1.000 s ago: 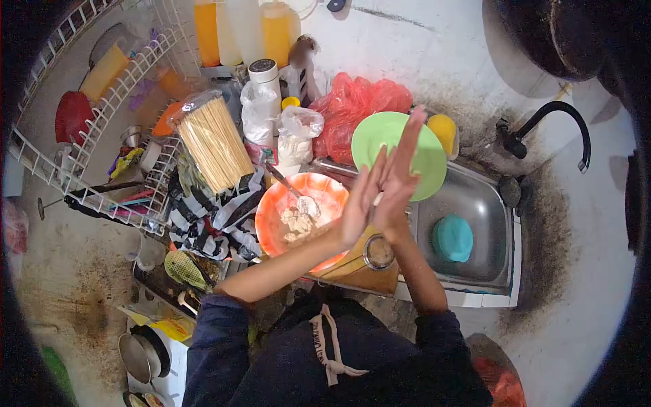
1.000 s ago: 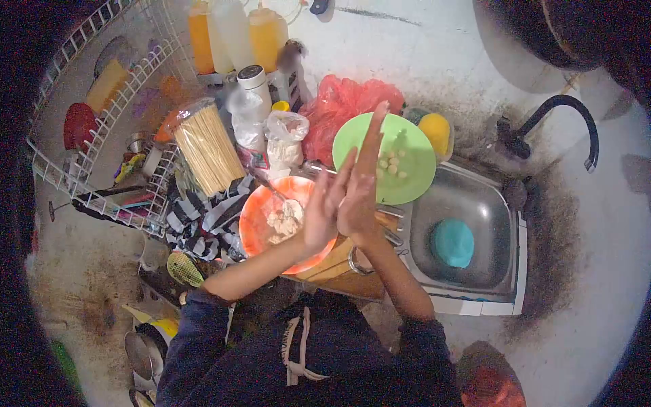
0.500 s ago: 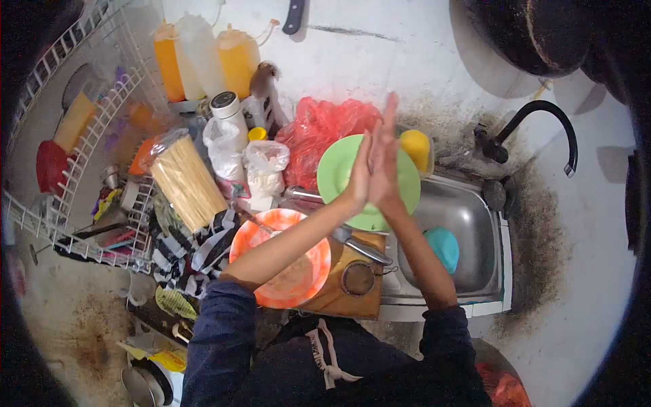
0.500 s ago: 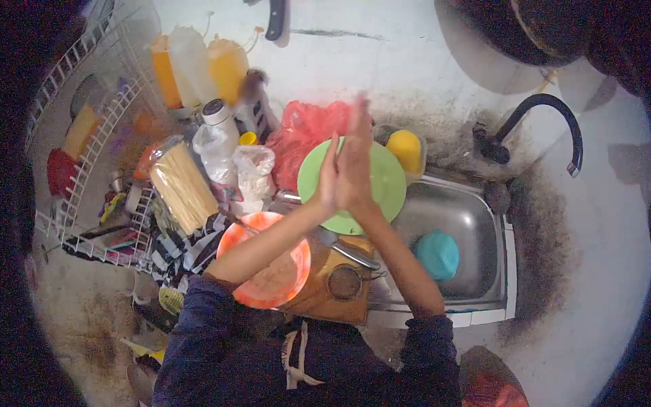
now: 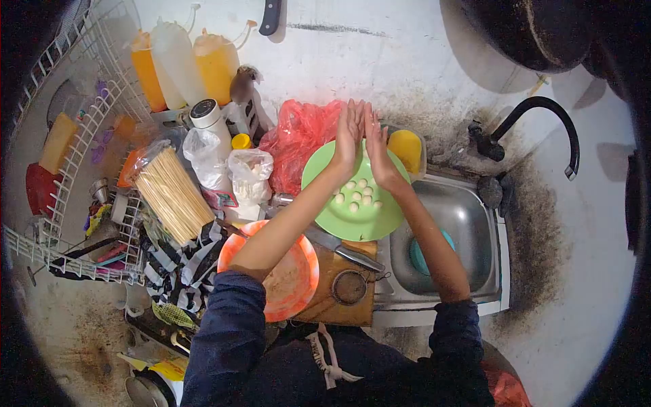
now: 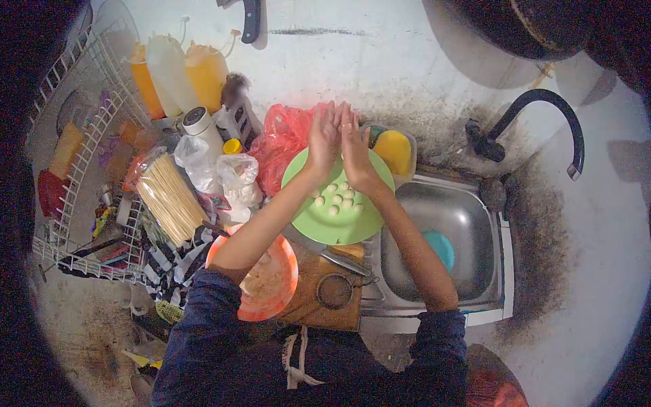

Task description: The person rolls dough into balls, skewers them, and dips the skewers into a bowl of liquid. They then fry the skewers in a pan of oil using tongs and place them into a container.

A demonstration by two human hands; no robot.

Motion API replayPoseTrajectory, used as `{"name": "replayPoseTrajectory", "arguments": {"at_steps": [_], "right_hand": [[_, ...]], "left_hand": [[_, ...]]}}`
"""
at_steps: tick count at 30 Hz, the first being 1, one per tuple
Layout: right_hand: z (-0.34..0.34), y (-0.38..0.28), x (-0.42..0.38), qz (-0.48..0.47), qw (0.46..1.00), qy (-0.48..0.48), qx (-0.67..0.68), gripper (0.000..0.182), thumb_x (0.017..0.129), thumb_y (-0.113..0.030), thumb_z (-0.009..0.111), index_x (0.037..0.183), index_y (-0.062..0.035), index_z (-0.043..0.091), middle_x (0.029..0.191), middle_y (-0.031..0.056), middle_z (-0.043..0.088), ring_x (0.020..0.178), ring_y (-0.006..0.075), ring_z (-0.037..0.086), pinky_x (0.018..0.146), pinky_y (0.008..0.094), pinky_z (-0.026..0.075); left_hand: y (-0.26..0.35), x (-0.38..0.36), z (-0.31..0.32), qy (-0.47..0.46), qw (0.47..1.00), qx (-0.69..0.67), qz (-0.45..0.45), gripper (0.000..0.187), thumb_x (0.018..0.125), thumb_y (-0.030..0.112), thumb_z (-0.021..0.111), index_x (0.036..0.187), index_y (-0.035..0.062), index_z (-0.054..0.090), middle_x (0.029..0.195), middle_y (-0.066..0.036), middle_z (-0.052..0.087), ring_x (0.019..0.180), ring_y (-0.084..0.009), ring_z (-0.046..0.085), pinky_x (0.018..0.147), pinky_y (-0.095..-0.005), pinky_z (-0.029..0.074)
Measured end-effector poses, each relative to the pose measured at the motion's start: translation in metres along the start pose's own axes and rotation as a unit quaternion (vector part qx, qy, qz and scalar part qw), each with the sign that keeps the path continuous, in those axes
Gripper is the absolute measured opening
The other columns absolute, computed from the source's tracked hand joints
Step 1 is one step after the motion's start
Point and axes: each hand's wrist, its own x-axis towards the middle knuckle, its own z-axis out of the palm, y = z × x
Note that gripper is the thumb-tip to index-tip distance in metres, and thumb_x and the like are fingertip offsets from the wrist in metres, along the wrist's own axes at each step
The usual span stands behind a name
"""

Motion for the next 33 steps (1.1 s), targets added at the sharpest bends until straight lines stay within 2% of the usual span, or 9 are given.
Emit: {"name": "replayPoseTrajectory", "arguments": {"at_steps": [6,9,12,15,17,20,24,29,33], "right_hand": [[0.001,-0.009,-0.003,0.02,0.995,-0.024,0.091,0.067,0.09,-0.053,0.002,0.138,-0.0092,-0.008,0.146,0.0084,-0.01,0.133,0.0201,-0.015,0.105,0.0357,-0.014],[0.001,-0.002,0.002,0.034,0.993,-0.034,0.112,0.068,0.089,-0.054,0.004,0.138,-0.0092,-0.008,0.145,0.0089,-0.01,0.133,0.0211,-0.013,0.106,0.0342,-0.01],[-0.005,-0.003,-0.002,0.024,0.996,-0.02,0.085,0.069,0.089,-0.054,0.004,0.138,-0.0061,-0.008,0.145,0.0102,-0.008,0.133,0.0225,-0.012,0.107,0.0336,-0.006],[-0.012,-0.004,-0.01,-0.039,0.993,-0.045,0.097,0.07,0.09,-0.054,0.004,0.138,-0.0044,-0.008,0.145,0.012,-0.007,0.133,0.0231,-0.01,0.107,0.0333,-0.005],[-0.015,-0.017,-0.018,-0.014,0.987,-0.061,0.147,0.069,0.09,-0.052,0.003,0.137,-0.0031,-0.008,0.145,0.0137,-0.005,0.133,0.0242,-0.007,0.107,0.0342,-0.004],[-0.014,-0.007,-0.015,-0.056,0.993,-0.075,0.069,0.069,0.09,-0.052,0.001,0.138,-0.0028,-0.006,0.145,0.0145,-0.004,0.134,0.0252,-0.005,0.107,0.0339,-0.003],[0.001,0.007,-0.004,0.001,0.988,-0.029,0.149,0.069,0.09,-0.052,0.001,0.138,-0.0022,-0.004,0.145,0.0147,-0.002,0.134,0.0254,-0.003,0.107,0.0336,-0.002],[0.004,0.037,0.004,-0.055,0.998,0.0,0.035,0.068,0.091,-0.051,0.001,0.138,-0.0026,-0.001,0.145,0.0149,0.002,0.134,0.0241,0.001,0.107,0.0331,-0.001],[0.005,0.015,-0.009,-0.005,0.979,0.005,0.204,0.068,0.09,-0.05,0.001,0.138,-0.0013,0.0,0.145,0.0152,0.003,0.134,0.0232,0.001,0.107,0.032,-0.002]], "left_hand": [[-0.003,-0.004,-0.012,0.026,0.999,-0.016,-0.012,0.076,0.089,0.055,0.023,0.138,0.0015,-0.001,0.145,-0.013,0.009,0.133,-0.0215,0.014,0.108,-0.033,0.011],[-0.002,-0.011,-0.023,-0.066,0.996,-0.001,-0.058,0.072,0.09,0.048,0.03,0.138,0.0009,0.006,0.144,-0.014,0.013,0.133,-0.0214,0.015,0.107,-0.0327,0.014],[0.008,-0.034,-0.016,0.026,0.986,0.145,-0.078,0.063,0.09,0.041,0.038,0.137,0.0035,0.018,0.137,-0.014,0.028,0.126,-0.0226,0.03,0.103,-0.0329,0.023],[0.021,-0.049,-0.031,-0.016,0.971,0.23,-0.056,0.057,0.086,0.027,0.05,0.134,0.0066,0.027,0.137,-0.012,0.029,0.126,-0.0222,0.031,0.099,-0.0317,0.031],[0.032,-0.06,-0.034,-0.068,0.922,0.368,0.097,0.054,0.078,0.012,0.06,0.125,0.0026,0.036,0.122,-0.015,0.046,0.113,-0.0241,0.047,0.092,-0.032,0.039],[0.055,-0.069,-0.023,-0.104,0.86,0.49,0.1,0.05,0.069,0.005,0.066,0.115,0.0042,0.045,0.102,-0.012,0.058,0.096,-0.0226,0.058,0.081,-0.0337,0.045],[0.059,-0.071,-0.019,-0.099,0.834,0.534,0.1,0.047,0.071,0.012,0.067,0.114,0.0056,0.048,0.09,-0.009,0.062,0.088,-0.0225,0.06,0.083,-0.0334,0.044],[0.055,-0.064,-0.028,-0.117,0.701,0.655,0.257,0.04,0.07,0.018,0.066,0.106,0.0094,0.052,0.078,-0.006,0.063,0.073,-0.0227,0.06,0.073,-0.0366,0.043],[0.051,-0.062,-0.034,-0.136,0.71,0.654,0.224,0.031,0.072,0.02,0.064,0.101,0.0099,0.057,0.079,-0.006,0.063,0.075,-0.021,0.06,0.08,-0.0382,0.04]]}}
